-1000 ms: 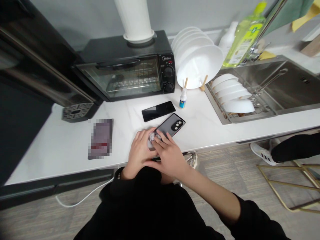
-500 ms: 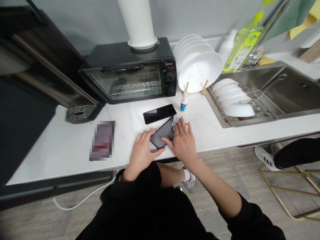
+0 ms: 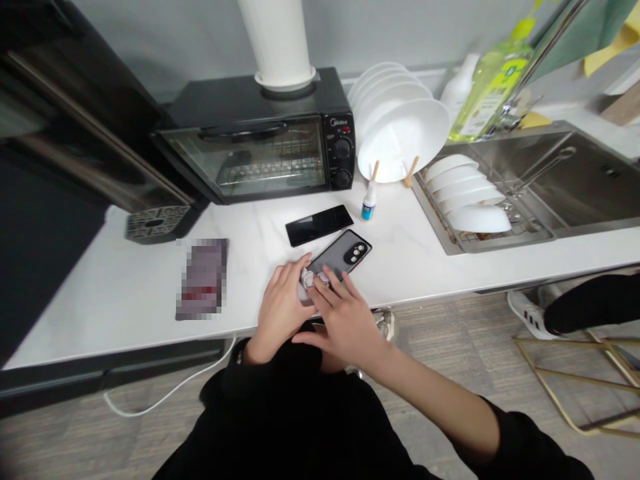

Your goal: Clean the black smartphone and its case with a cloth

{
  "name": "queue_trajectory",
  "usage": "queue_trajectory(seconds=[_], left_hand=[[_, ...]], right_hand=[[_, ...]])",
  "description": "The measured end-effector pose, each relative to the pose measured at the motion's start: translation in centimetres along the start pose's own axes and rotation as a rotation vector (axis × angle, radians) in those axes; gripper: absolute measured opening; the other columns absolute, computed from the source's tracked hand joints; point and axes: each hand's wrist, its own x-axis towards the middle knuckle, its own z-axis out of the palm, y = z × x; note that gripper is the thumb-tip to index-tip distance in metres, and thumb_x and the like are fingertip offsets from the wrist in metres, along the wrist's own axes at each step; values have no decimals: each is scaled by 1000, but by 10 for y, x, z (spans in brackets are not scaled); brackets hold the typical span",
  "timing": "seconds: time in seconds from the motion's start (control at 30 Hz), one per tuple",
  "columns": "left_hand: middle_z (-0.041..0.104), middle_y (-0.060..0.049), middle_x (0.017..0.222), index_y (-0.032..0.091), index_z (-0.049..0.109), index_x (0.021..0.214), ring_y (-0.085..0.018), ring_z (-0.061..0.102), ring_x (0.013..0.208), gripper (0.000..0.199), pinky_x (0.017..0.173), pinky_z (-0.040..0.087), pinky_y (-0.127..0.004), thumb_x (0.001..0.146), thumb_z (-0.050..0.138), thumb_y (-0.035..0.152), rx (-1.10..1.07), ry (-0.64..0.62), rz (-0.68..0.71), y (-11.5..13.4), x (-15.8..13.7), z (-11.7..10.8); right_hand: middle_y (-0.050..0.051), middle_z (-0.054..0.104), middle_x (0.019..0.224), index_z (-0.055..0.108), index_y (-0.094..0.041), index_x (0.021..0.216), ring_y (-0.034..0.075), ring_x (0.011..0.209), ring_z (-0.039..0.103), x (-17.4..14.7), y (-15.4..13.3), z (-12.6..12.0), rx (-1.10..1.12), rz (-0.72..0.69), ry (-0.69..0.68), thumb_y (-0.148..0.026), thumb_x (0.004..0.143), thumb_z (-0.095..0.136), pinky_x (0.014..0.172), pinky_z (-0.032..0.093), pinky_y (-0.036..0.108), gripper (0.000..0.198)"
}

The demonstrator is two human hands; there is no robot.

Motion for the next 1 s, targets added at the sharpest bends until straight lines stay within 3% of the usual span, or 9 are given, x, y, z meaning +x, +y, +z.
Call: queue_trajectory(seconds=[0.1, 0.2, 0.3, 0.4, 0.6, 0.7, 0.8, 0.9, 1.0], left_hand=[[65, -11, 137, 21, 36, 158, -32, 56, 121, 87, 109, 48, -49, 86, 80, 41, -15, -10, 15, 1, 0, 0], [66, -11, 136, 23, 34, 159, -33, 56, 121, 89, 108, 48, -50, 86, 79, 47, -20, -5, 39, 0, 1, 0], [65, -10, 138, 25, 33, 159, -33, 56, 123, 89, 109, 48, -50, 86, 80, 44, -18, -2, 42, -1, 2, 0], [64, -11, 140, 24, 33, 159, -32, 56, 124, 88, 110, 47, -50, 87, 80, 44, -20, -5, 39, -1, 1, 0], [64, -11, 138, 23, 34, 159, -32, 55, 122, 87, 109, 48, -49, 86, 80, 38, -36, 9, 36, -2, 2, 0], [62, -11, 139, 22, 33, 160, -31, 54, 121, 84, 110, 48, -47, 87, 75, 26, -50, 19, 47, -4, 2, -1], [62, -11, 133, 22, 34, 160, -32, 54, 118, 84, 109, 48, -47, 86, 74, 25, -36, 3, 27, -4, 0, -1], [62, -10, 131, 23, 34, 159, -32, 54, 118, 85, 108, 48, -48, 87, 77, 33, -16, 7, 13, -2, -2, -1], [63, -11, 130, 22, 35, 159, -32, 55, 118, 85, 108, 48, -48, 88, 77, 46, -3, 26, 22, 0, -1, -1]], right_hand=[[10, 56, 158, 59, -16, 148, 41, 159, 31, -10, 23, -9, -108, 59, 14, -69, 99, 49, 126, 31, 66, 72], [20, 53, 159, 55, -6, 150, 46, 159, 28, -2, 53, -12, -222, 195, 96, -69, 100, 45, 125, 29, 69, 81], [25, 50, 159, 55, 1, 148, 46, 160, 26, 13, 66, -7, -248, 274, 146, -74, 98, 42, 127, 28, 67, 90], [29, 42, 164, 53, 5, 147, 44, 160, 25, 27, 60, 3, -225, 302, 171, -77, 97, 41, 128, 28, 62, 97], [31, 46, 160, 52, 6, 147, 44, 158, 31, 41, 33, 13, -100, 328, 181, -79, 95, 43, 128, 25, 65, 100], [25, 48, 161, 54, -1, 148, 39, 160, 31, 33, 9, 11, 2, 212, 97, -69, 101, 44, 129, 26, 65, 83], [15, 55, 158, 57, -10, 148, 35, 160, 33, 15, -8, 6, 84, 76, 22, -60, 103, 48, 129, 30, 62, 68], [11, 60, 155, 60, -16, 145, 36, 159, 32, -2, -2, 0, 36, 60, 41, -59, 102, 52, 127, 31, 66, 62], [12, 59, 156, 60, -17, 146, 40, 159, 31, -6, 24, -5, -77, 126, 79, -61, 102, 50, 126, 29, 69, 63]])
